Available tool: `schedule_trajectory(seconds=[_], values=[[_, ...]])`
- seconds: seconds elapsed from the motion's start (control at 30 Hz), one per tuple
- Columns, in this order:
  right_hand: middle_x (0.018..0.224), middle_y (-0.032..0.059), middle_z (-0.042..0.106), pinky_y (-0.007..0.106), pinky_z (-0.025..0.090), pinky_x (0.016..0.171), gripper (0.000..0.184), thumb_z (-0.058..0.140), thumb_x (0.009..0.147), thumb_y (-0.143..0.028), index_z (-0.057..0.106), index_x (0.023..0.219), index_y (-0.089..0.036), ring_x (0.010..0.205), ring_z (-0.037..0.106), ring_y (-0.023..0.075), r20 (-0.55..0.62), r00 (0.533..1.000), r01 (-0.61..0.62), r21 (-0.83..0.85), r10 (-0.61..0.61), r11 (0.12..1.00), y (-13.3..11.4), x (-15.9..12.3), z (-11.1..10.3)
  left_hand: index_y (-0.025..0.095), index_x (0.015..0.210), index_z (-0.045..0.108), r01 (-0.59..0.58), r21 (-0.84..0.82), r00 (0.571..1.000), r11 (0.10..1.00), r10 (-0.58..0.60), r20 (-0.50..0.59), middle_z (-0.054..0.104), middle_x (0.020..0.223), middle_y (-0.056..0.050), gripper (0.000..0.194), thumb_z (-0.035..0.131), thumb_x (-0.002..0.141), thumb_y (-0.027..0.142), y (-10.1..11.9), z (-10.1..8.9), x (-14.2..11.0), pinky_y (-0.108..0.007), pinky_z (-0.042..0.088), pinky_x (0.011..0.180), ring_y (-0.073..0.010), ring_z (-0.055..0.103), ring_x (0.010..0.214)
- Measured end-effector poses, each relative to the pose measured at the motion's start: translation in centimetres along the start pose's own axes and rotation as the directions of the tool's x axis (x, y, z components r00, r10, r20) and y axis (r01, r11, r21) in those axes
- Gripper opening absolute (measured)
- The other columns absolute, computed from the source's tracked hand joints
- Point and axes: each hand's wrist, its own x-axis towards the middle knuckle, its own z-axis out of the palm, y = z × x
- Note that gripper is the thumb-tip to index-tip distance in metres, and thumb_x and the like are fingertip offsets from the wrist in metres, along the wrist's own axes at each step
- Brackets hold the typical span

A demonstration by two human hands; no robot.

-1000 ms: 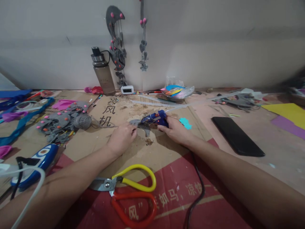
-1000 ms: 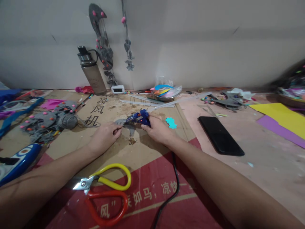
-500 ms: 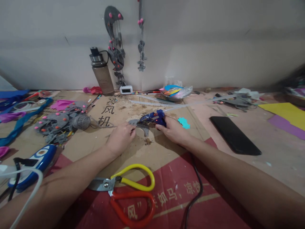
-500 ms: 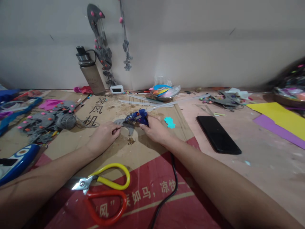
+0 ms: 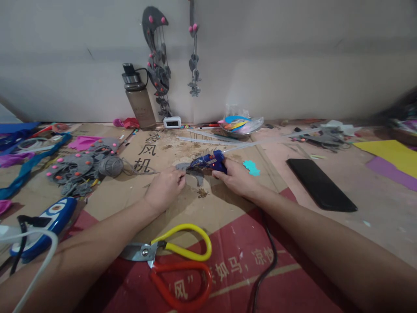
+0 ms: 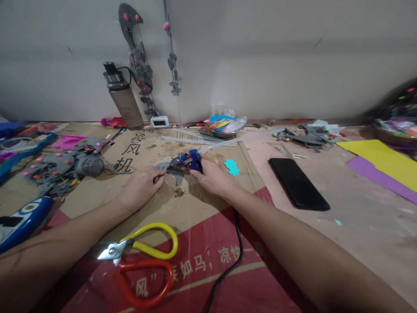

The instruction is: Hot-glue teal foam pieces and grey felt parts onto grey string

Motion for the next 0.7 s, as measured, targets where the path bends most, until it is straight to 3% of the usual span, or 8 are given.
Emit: schedule_trajectory(seconds=[0.7], values=[[0.094,0.0083,0.065,0.029,0.042,0.070,0.024,0.053,0.083,-0.034,0.056,0.099,-0.016,0.083,0.059,0.0210,-0.023,0.999,-0.029,0.020,0.029,0.999,0.40,0.18,0.27,0.016,0.091,0.070,-0.015,0.023,1.000,1.000,0.015,0.000,0.070,0.090,-0.008,0.026,0.046,0.086,0.024,-0.01,0.00,0.02,-0.031,0.047,0.080,-0.0199,0.063,0.086]])
